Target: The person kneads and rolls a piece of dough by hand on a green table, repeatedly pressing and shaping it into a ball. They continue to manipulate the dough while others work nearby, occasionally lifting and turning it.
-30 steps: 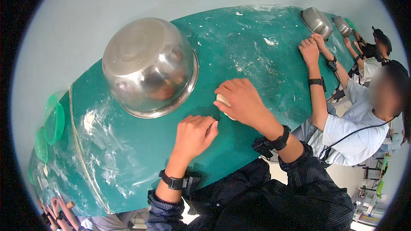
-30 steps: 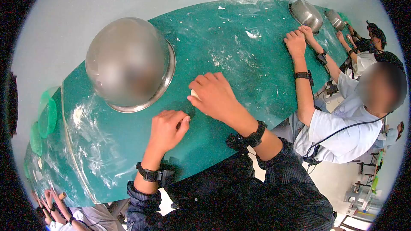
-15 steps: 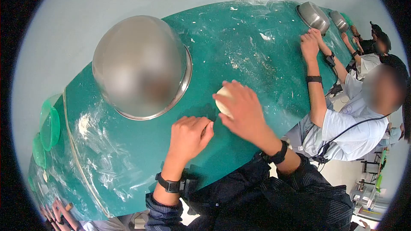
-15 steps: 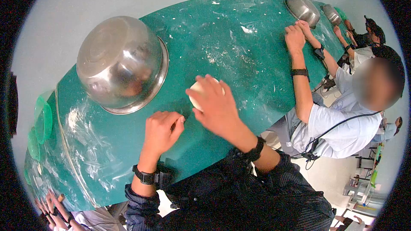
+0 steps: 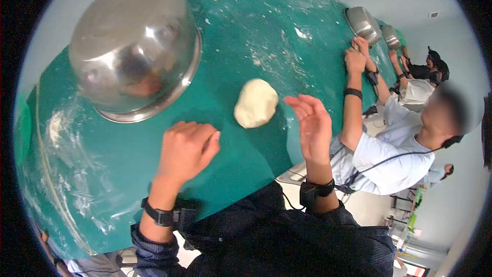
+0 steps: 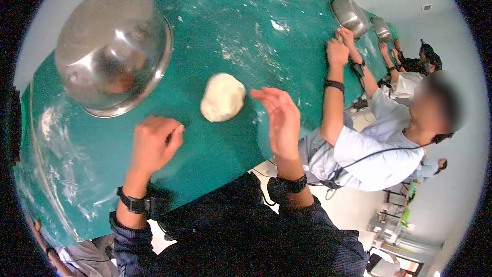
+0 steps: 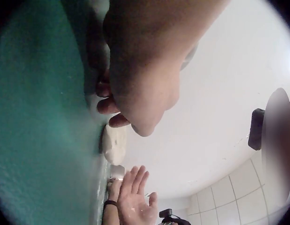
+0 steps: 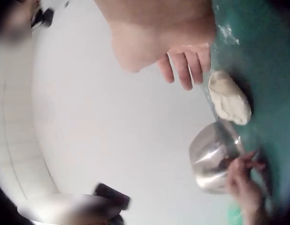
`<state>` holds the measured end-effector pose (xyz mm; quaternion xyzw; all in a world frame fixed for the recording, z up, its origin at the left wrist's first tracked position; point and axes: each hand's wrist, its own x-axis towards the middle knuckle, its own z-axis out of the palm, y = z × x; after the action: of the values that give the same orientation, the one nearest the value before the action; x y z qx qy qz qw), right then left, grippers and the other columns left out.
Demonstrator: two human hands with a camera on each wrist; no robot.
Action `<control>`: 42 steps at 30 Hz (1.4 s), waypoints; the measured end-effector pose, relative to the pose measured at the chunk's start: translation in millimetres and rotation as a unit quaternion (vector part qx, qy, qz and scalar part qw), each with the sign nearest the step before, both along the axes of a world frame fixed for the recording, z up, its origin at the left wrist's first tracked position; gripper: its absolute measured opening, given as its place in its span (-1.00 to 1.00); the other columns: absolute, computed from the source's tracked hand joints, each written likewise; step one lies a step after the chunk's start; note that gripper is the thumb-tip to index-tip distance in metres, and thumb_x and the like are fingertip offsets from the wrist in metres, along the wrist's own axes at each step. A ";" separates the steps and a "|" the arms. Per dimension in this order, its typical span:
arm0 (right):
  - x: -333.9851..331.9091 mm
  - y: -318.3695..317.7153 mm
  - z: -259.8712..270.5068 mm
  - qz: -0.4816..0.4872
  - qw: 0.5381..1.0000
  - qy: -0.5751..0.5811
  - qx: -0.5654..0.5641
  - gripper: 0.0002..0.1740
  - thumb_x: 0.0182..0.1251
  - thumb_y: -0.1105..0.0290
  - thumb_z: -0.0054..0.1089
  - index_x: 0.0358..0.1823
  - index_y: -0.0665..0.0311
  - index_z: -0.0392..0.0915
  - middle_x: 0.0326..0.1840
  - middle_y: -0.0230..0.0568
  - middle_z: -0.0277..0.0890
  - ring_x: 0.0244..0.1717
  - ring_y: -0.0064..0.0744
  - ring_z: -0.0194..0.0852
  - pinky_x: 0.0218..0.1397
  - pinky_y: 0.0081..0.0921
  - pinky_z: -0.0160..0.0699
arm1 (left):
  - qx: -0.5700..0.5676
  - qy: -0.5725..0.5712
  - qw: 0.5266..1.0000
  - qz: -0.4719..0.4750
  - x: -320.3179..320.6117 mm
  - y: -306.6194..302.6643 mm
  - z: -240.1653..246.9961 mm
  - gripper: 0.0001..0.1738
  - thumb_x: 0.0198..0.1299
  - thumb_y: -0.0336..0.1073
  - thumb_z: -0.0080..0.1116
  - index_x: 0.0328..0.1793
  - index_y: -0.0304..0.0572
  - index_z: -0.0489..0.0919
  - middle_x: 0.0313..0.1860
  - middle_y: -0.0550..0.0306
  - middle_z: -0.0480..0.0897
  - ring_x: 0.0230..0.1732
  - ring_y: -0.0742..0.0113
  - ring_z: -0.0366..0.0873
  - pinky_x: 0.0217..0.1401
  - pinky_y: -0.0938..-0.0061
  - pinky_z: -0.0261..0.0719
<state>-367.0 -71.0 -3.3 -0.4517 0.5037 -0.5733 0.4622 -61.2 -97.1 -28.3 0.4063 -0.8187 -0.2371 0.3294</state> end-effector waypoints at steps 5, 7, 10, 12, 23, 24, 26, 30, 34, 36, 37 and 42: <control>-1.3 6.5 21.1 0.100 0.911 -0.398 0.039 -0.12 0.69 -0.29 -0.43 0.49 0.40 0.40 0.53 0.41 0.38 0.56 0.31 0.32 0.66 0.20 0.16 | 0.014 0.001 1.000 -0.005 -2.5 0.4 -1.0 -0.89 0.24 -0.36 0.34 -0.34 -0.17 0.65 -0.52 0.02 0.63 -0.46 -0.04 0.60 -0.31 0.12 0.49; 5.4 -8.6 19.9 0.138 0.920 -0.365 0.012 -0.11 0.69 -0.29 -0.45 0.48 0.40 0.42 0.54 0.35 0.39 0.56 0.26 0.33 0.70 0.18 0.10 | -0.003 0.012 1.000 -0.009 -2.2 -0.9 -0.9 -0.88 0.24 -0.36 0.34 -0.35 -0.17 0.64 -0.53 0.03 0.62 -0.48 -0.04 0.58 -0.33 0.13 0.48; 15.7 -46.2 24.0 0.144 0.988 -0.043 -0.023 -0.17 0.69 -0.25 -0.35 0.44 0.39 0.47 0.55 0.29 0.39 0.57 0.24 0.32 0.73 0.14 0.01 | -0.014 0.017 1.000 -0.007 -0.9 -3.4 0.3 -0.87 0.24 -0.36 0.34 -0.36 -0.16 0.63 -0.55 0.03 0.60 -0.50 -0.04 0.56 -0.34 0.13 0.47; 34.6 -82.8 22.3 0.088 0.949 0.276 -0.121 -0.25 0.69 -0.19 -0.22 0.41 0.37 0.51 0.53 0.26 0.41 0.55 0.23 0.34 0.73 0.09 0.02 | -0.012 0.017 1.000 -0.009 -1.3 -2.0 1.0 -0.86 0.24 -0.35 0.34 -0.36 -0.16 0.63 -0.55 0.03 0.59 -0.50 -0.04 0.56 -0.34 0.13 0.47; 67.4 -34.4 36.2 0.130 0.850 0.510 -0.023 -0.50 0.47 0.05 0.28 0.21 0.30 0.63 0.22 0.17 0.55 0.25 0.27 0.47 0.38 0.07 0.43 | -0.026 0.013 1.000 -0.003 -2.0 -3.3 -2.4 -0.79 0.23 -0.28 0.36 -0.42 -0.11 0.59 -0.59 0.10 0.56 -0.51 0.08 0.57 -0.37 0.18 0.50; 63.3 -25.9 46.4 0.121 0.851 0.508 0.047 -0.49 0.44 0.07 0.32 0.22 0.29 0.62 0.21 0.17 0.54 0.24 0.27 0.47 0.36 0.09 0.42 | -0.027 0.013 1.000 -0.001 -2.5 -3.0 -2.9 -0.79 0.23 -0.28 0.36 -0.42 -0.11 0.59 -0.59 0.10 0.56 -0.51 0.09 0.57 -0.37 0.19 0.50; 61.3 -14.3 45.5 0.111 0.838 0.531 0.055 -0.44 0.38 0.06 0.36 0.26 0.26 0.60 0.26 0.17 0.50 0.26 0.27 0.44 0.37 0.11 0.39 | -0.031 0.016 0.999 0.001 -3.8 -3.5 -1.2 -0.78 0.22 -0.27 0.37 -0.43 -0.10 0.58 -0.59 0.11 0.56 -0.51 0.10 0.57 -0.38 0.19 0.50; 80.0 9.9 17.2 0.150 0.784 0.594 -0.094 -0.25 0.30 -0.06 0.37 0.41 0.19 0.51 0.44 0.15 0.40 0.41 0.26 0.34 0.48 0.15 0.30 | -0.027 0.014 1.000 -0.007 -2.7 -3.7 -0.2 -0.81 0.21 -0.29 0.36 -0.41 -0.11 0.60 -0.58 0.10 0.58 -0.50 0.09 0.57 -0.38 0.20 0.49; 88.6 40.0 6.4 0.203 0.715 0.660 -0.111 -0.15 0.25 -0.16 0.36 0.47 0.20 0.48 0.53 0.19 0.34 0.49 0.26 0.30 0.53 0.16 0.25 | -0.029 0.022 0.999 -0.010 0.8 -3.3 1.0 -0.86 0.21 -0.32 0.35 -0.37 -0.14 0.64 -0.54 0.07 0.62 -0.49 0.05 0.59 -0.36 0.18 0.49; 92.8 34.0 0.4 0.183 0.721 0.658 -0.118 -0.24 0.19 -0.05 0.40 0.36 0.21 0.55 0.47 0.17 0.37 0.44 0.25 0.34 0.45 0.16 0.32 | -0.033 0.018 0.999 -0.010 0.9 -2.2 1.8 -0.86 0.21 -0.32 0.34 -0.37 -0.14 0.64 -0.53 0.08 0.63 -0.48 0.06 0.60 -0.36 0.18 0.49; 95.6 30.6 -1.9 0.173 0.724 0.657 -0.122 -0.28 0.15 0.01 0.43 0.31 0.22 0.58 0.45 0.17 0.39 0.42 0.25 0.36 0.40 0.16 0.35 | -0.032 0.017 0.999 -0.011 0.5 -1.8 0.8 -0.86 0.21 -0.32 0.34 -0.37 -0.14 0.64 -0.52 0.08 0.63 -0.48 0.06 0.60 -0.36 0.18 0.49; 106.8 -2.5 -5.5 0.183 0.734 0.646 -0.106 -0.46 0.15 0.06 0.41 0.12 0.18 0.65 0.23 0.00 0.52 0.21 0.07 0.50 0.23 0.02 0.47 | -0.018 0.013 1.000 -0.006 1.2 -3.7 -0.7 -0.84 0.24 -0.31 0.33 -0.37 -0.16 0.64 -0.52 0.06 0.65 -0.48 0.04 0.61 -0.35 0.17 0.52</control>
<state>-260.2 -73.4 -8.9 -0.8427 0.5245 -0.0983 0.0707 -60.1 -100.7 -28.9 0.3926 -0.8209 -0.2289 0.3458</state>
